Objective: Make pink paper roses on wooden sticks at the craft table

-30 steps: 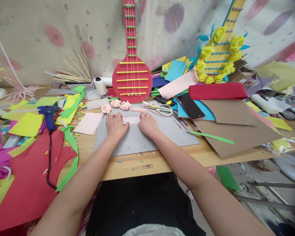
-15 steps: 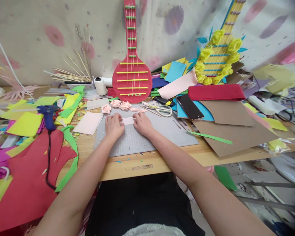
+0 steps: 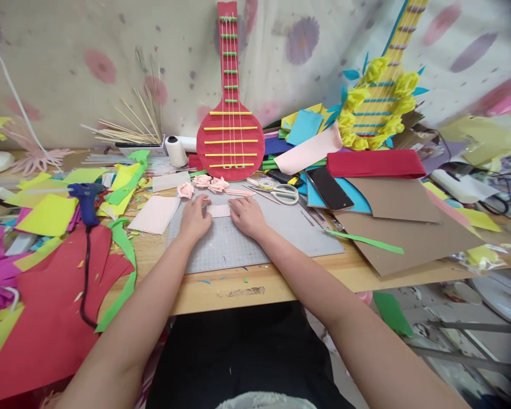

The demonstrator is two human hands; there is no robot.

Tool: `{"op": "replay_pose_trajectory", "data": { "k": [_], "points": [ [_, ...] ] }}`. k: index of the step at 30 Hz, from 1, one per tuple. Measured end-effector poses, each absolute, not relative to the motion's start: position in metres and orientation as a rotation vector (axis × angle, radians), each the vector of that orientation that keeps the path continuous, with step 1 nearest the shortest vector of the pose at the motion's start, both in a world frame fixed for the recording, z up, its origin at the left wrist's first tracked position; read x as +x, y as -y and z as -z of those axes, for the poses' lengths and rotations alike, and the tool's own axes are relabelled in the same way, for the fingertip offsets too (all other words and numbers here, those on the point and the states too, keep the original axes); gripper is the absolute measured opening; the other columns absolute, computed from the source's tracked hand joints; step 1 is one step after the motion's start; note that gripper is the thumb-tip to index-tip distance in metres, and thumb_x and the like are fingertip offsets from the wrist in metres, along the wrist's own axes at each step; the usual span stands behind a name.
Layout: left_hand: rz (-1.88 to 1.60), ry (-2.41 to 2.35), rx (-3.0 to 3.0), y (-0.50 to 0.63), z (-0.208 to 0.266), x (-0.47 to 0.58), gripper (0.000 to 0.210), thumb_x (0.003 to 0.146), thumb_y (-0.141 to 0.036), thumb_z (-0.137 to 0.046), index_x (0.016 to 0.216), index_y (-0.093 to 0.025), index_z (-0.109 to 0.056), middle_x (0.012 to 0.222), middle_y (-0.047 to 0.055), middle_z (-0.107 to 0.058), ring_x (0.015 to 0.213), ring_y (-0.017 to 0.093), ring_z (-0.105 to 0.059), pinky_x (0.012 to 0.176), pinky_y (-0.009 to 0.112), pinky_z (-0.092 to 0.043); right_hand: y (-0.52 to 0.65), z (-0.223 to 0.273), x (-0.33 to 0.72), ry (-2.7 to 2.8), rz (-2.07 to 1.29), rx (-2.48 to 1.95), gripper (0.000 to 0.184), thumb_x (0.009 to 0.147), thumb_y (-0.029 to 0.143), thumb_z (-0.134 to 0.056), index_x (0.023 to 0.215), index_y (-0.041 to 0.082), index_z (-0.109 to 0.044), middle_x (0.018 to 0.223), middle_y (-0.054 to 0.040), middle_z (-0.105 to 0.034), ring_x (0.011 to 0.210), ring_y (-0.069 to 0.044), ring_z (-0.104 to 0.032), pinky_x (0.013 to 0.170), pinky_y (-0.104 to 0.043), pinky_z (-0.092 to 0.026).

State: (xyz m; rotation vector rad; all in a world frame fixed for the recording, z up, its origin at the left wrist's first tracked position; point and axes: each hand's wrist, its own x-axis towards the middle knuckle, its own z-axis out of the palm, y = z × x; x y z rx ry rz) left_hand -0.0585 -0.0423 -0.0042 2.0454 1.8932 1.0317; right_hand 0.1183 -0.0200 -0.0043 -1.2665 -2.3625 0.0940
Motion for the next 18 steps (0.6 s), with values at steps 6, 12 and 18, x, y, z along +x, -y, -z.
{"op": "replay_pose_trajectory", "data": {
  "k": [6,12,18],
  "points": [
    [-0.969,-1.841,2.155,0.0442,0.0022,-0.0517,0.047,0.064,-0.012,-0.052,0.110,-0.018,-0.047,0.097,0.006,-0.063,0.097,0.024,-0.053,0.090,0.039,-0.039,0.0212,0.0040,0.1198,2.343,-0.076,-1.221,0.033,0.080,0.021,-0.051,0.113,0.018,-0.056,0.105,-0.0079,-0.060,0.105,-0.024,-0.041,0.090,-0.038,-0.034],
    [-1.030,-1.769,2.031,0.0468,-0.0016,-0.0489,0.046,0.066,-0.013,-0.051,0.111,-0.019,-0.047,0.092,0.004,-0.061,0.088,0.019,-0.056,0.080,0.032,-0.044,0.0182,0.0033,0.1206,2.328,-0.062,-1.178,0.023,0.080,0.014,-0.049,0.099,0.018,-0.062,0.095,-0.0070,-0.061,0.098,-0.023,-0.043,0.086,-0.036,-0.036],
    [-0.995,-1.740,1.957,0.0446,-0.0044,-0.0540,0.042,0.070,-0.018,-0.054,0.112,-0.023,-0.051,0.092,0.001,-0.063,0.079,0.015,-0.058,0.071,0.028,-0.044,0.0154,0.0031,0.1232,2.294,-0.048,-1.100,0.022,0.083,0.015,-0.046,0.097,0.017,-0.063,0.092,-0.0073,-0.062,0.095,-0.022,-0.044,0.085,-0.036,-0.036]
  ]
}}
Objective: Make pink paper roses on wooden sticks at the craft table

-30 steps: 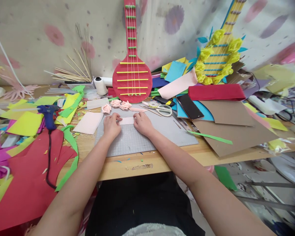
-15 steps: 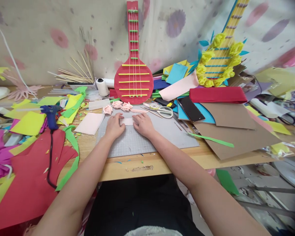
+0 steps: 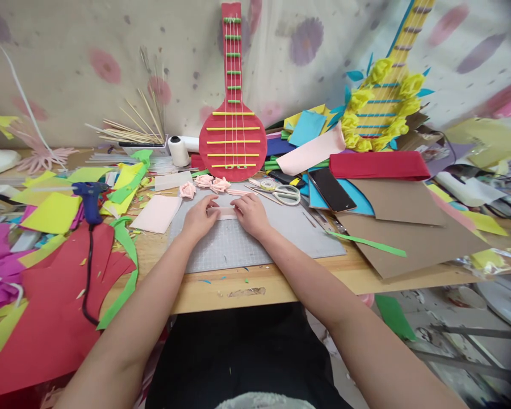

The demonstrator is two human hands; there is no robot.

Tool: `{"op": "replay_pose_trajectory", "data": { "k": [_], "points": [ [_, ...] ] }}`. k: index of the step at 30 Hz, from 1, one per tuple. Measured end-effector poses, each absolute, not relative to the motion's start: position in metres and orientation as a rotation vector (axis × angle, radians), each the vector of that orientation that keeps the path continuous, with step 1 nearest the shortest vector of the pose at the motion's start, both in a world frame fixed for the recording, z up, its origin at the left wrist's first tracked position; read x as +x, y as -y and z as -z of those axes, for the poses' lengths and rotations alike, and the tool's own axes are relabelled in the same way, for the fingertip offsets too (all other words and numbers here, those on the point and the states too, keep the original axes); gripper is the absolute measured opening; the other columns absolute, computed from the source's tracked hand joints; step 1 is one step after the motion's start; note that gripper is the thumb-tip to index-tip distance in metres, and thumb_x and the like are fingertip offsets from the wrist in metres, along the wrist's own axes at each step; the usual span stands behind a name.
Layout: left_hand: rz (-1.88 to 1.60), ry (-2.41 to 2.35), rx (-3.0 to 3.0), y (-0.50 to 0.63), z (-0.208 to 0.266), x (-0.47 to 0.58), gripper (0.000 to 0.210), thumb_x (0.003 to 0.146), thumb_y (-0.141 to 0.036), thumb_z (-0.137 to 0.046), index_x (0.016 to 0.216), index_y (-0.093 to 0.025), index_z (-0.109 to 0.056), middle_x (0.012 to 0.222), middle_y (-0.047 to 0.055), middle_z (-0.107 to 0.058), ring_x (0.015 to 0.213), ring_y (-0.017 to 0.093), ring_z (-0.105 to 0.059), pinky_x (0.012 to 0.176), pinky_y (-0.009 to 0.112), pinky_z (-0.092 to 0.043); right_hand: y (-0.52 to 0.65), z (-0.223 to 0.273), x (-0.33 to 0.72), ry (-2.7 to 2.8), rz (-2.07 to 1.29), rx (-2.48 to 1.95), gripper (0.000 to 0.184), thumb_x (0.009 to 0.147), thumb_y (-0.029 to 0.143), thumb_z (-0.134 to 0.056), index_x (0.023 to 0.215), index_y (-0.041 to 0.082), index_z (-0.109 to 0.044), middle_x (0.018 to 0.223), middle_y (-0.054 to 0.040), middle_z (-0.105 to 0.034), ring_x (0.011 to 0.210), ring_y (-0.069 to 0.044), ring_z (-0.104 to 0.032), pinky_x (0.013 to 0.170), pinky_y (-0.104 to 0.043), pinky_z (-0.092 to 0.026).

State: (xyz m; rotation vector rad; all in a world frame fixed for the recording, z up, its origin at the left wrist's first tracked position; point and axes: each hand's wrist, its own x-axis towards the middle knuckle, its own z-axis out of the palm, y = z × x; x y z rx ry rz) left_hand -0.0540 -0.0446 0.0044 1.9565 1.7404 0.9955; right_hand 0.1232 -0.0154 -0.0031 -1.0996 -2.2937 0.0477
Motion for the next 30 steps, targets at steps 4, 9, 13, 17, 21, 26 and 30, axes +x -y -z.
{"op": "replay_pose_trajectory", "data": {
  "k": [4,9,13,17,21,26,30],
  "points": [
    [-1.083,-1.808,1.827,0.044,-0.006,-0.051,0.032,0.071,-0.024,-0.058,0.103,-0.022,-0.055,0.079,0.000,-0.060,0.069,0.014,-0.056,0.065,0.027,-0.043,0.015,0.002,0.124,2.244,-0.006,-1.082,0.023,0.081,0.014,-0.048,0.099,0.018,-0.062,0.096,-0.0066,-0.060,0.096,-0.022,-0.042,0.087,-0.036,-0.036],
    [-1.150,-1.771,1.759,0.048,-0.009,-0.042,0.028,0.071,-0.025,-0.060,0.098,-0.021,-0.053,0.072,-0.003,-0.057,0.067,0.013,-0.055,0.068,0.026,-0.043,0.018,0.000,0.123,2.233,-0.005,-1.091,0.026,0.081,0.015,-0.047,0.103,0.018,-0.061,0.098,-0.0074,-0.058,0.097,-0.023,-0.041,0.088,-0.037,-0.036],
    [-1.147,-1.849,1.740,0.048,-0.007,-0.040,0.025,0.070,-0.027,-0.061,0.093,-0.022,-0.053,0.070,-0.003,-0.056,0.066,0.013,-0.055,0.066,0.026,-0.041,0.020,-0.004,0.124,2.119,0.006,-1.198,0.031,0.082,0.018,-0.046,0.111,0.018,-0.057,0.105,-0.0095,-0.053,0.102,-0.024,-0.040,0.092,-0.038,-0.034],
    [-1.185,-1.883,1.693,0.045,-0.004,-0.039,0.024,0.070,-0.028,-0.061,0.092,-0.022,-0.051,0.071,-0.003,-0.057,0.065,0.013,-0.054,0.063,0.026,-0.040,0.019,-0.005,0.124,2.157,-0.037,-1.215,0.035,0.082,0.018,-0.045,0.116,0.018,-0.053,0.114,-0.0108,-0.049,0.108,-0.025,-0.037,0.095,-0.040,-0.031],
    [-1.198,-1.897,1.736,0.045,-0.005,-0.034,0.025,0.070,-0.028,-0.062,0.091,-0.022,-0.049,0.070,-0.003,-0.057,0.065,0.013,-0.054,0.063,0.026,-0.039,0.018,-0.004,0.123,2.225,-0.063,-1.174,0.034,0.079,0.015,-0.046,0.112,0.018,-0.053,0.117,-0.0096,-0.049,0.111,-0.025,-0.035,0.096,-0.041,-0.029],
    [-1.221,-1.898,1.785,0.046,-0.005,-0.032,0.028,0.069,-0.033,-0.064,0.087,-0.022,-0.047,0.067,-0.004,-0.055,0.065,0.013,-0.053,0.063,0.025,-0.039,0.019,-0.004,0.121,2.123,-0.043,-1.237,0.029,0.077,0.014,-0.047,0.105,0.016,-0.052,0.108,-0.0114,-0.051,0.106,-0.025,-0.038,0.094,-0.040,-0.030],
    [-1.226,-1.893,1.779,0.045,-0.003,-0.033,0.029,0.068,-0.034,-0.065,0.086,-0.022,-0.046,0.066,-0.005,-0.054,0.063,0.013,-0.053,0.062,0.025,-0.038,0.022,-0.005,0.122,2.016,0.037,-1.279,0.033,0.074,0.016,-0.051,0.107,0.014,-0.051,0.115,-0.0134,-0.046,0.108,-0.026,-0.036,0.096,-0.040,-0.028]
  ]
}}
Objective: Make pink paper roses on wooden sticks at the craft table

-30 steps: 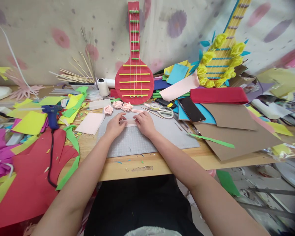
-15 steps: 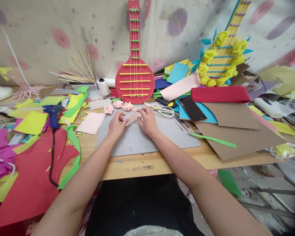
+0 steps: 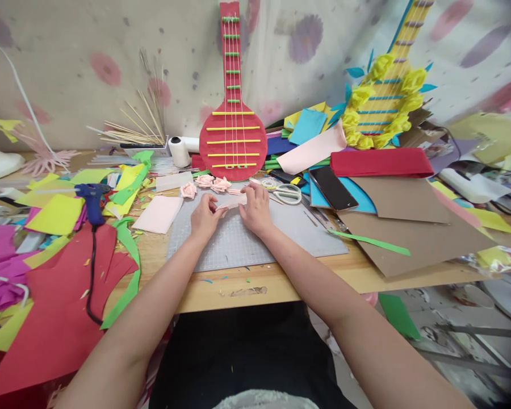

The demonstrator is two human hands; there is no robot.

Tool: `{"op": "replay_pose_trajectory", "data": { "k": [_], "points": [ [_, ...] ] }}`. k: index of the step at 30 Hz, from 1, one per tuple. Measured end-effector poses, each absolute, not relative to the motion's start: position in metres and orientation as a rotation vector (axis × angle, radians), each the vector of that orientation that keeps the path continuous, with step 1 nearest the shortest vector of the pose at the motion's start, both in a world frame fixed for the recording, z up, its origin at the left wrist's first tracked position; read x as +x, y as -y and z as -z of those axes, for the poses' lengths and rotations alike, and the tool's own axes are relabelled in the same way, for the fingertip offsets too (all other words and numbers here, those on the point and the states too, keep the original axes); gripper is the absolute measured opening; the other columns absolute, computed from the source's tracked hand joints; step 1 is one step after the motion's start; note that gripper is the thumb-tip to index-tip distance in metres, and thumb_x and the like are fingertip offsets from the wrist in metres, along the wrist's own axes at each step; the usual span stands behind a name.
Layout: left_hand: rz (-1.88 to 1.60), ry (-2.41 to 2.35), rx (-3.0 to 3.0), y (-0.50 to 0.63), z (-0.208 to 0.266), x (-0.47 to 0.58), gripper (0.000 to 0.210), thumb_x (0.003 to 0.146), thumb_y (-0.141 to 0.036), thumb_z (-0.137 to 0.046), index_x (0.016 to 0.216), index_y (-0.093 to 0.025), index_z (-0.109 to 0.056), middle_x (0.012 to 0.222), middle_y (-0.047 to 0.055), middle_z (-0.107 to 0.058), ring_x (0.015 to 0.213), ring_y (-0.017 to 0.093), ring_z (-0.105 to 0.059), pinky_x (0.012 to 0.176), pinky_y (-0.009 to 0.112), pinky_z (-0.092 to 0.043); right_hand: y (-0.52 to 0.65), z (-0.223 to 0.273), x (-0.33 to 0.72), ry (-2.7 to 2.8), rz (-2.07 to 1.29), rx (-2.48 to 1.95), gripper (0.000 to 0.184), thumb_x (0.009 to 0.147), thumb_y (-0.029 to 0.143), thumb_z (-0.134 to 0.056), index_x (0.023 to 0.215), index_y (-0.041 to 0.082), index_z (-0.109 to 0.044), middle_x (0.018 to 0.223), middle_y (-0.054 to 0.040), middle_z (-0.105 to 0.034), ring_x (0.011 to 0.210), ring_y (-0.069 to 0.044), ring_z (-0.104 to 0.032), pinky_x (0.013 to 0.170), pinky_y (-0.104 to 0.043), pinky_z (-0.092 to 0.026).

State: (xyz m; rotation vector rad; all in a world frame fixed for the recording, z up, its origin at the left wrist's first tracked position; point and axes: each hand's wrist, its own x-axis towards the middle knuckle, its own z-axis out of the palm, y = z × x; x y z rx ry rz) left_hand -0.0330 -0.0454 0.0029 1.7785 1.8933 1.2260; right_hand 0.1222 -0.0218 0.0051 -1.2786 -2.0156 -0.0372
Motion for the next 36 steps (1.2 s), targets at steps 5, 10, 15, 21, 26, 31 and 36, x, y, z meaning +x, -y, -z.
{"op": "replay_pose_trajectory", "data": {
  "k": [5,10,15,21,26,31,36],
  "points": [
    [-1.197,-1.912,1.767,0.045,-0.002,-0.033,0.030,0.068,-0.036,-0.064,0.087,-0.022,-0.045,0.066,-0.005,-0.054,0.062,0.013,-0.053,0.062,0.025,-0.038,0.021,-0.005,0.124,2.180,-0.002,-1.235,0.024,0.074,0.014,-0.051,0.097,0.019,-0.058,0.104,-0.0084,-0.055,0.106,-0.026,-0.037,0.096,-0.042,-0.026],
    [-1.164,-1.898,1.776,0.047,-0.005,-0.031,0.040,0.065,-0.045,-0.063,0.093,-0.023,-0.045,0.070,-0.004,-0.055,0.064,0.013,-0.054,0.061,0.025,-0.039,0.013,0.000,0.125,2.245,-0.052,-1.152,0.017,0.079,0.014,-0.047,0.081,0.020,-0.063,0.101,-0.0064,-0.061,0.102,-0.023,-0.041,0.093,-0.040,-0.030],
    [-1.145,-1.865,1.733,0.046,-0.002,-0.032,0.037,0.069,-0.037,-0.059,0.099,-0.022,-0.043,0.073,-0.003,-0.057,0.062,0.012,-0.055,0.061,0.026,-0.040,0.008,0.003,0.128,2.266,-0.063,-1.057,0.020,0.078,0.011,-0.045,0.079,0.020,-0.064,0.113,-0.0047,-0.060,0.113,-0.023,-0.037,0.097,-0.043,-0.027],
    [-1.207,-1.870,1.742,0.042,0.005,-0.035,0.028,0.072,-0.025,-0.054,0.097,-0.022,-0.041,0.080,0.000,-0.057,0.066,0.013,-0.055,0.064,0.028,-0.042,0.017,0.000,0.126,2.375,0.022,-1.038,0.029,0.076,0.011,-0.051,0.099,0.024,-0.063,0.118,-0.0032,-0.056,0.112,-0.024,-0.036,0.095,-0.043,-0.026],
    [-1.239,-1.895,1.659,0.041,0.004,-0.036,0.027,0.073,-0.026,-0.054,0.097,-0.021,-0.041,0.079,0.000,-0.056,0.069,0.014,-0.055,0.068,0.030,-0.044,0.019,0.001,0.123,2.482,-0.036,-1.020,0.020,0.082,0.019,-0.050,0.090,0.023,-0.067,0.103,-0.0046,-0.062,0.098,-0.022,-0.042,0.087,-0.039,-0.030],
    [-1.232,-1.964,1.832,0.044,0.002,-0.041,0.036,0.066,-0.021,-0.061,0.098,-0.021,-0.046,0.096,0.005,-0.052,0.089,0.019,-0.053,0.076,0.033,-0.044,0.012,0.005,0.130,2.418,-0.152,-1.058,0.017,0.082,0.026,-0.053,0.087,0.022,-0.069,0.100,-0.0047,-0.063,0.095,-0.021,-0.045,0.085,-0.036,-0.034],
    [-1.112,-1.883,2.084,0.050,0.002,-0.046,0.014,0.069,-0.020,-0.057,0.083,-0.021,-0.059,0.091,0.006,-0.047,0.094,0.020,-0.049,0.083,0.034,-0.043,0.009,0.011,0.130,2.300,-0.315,-1.095,0.015,0.080,0.030,-0.056,0.083,0.020,-0.068,0.096,-0.0048,-0.063,0.095,-0.018,-0.049,0.087,-0.033,-0.036]
  ]
}}
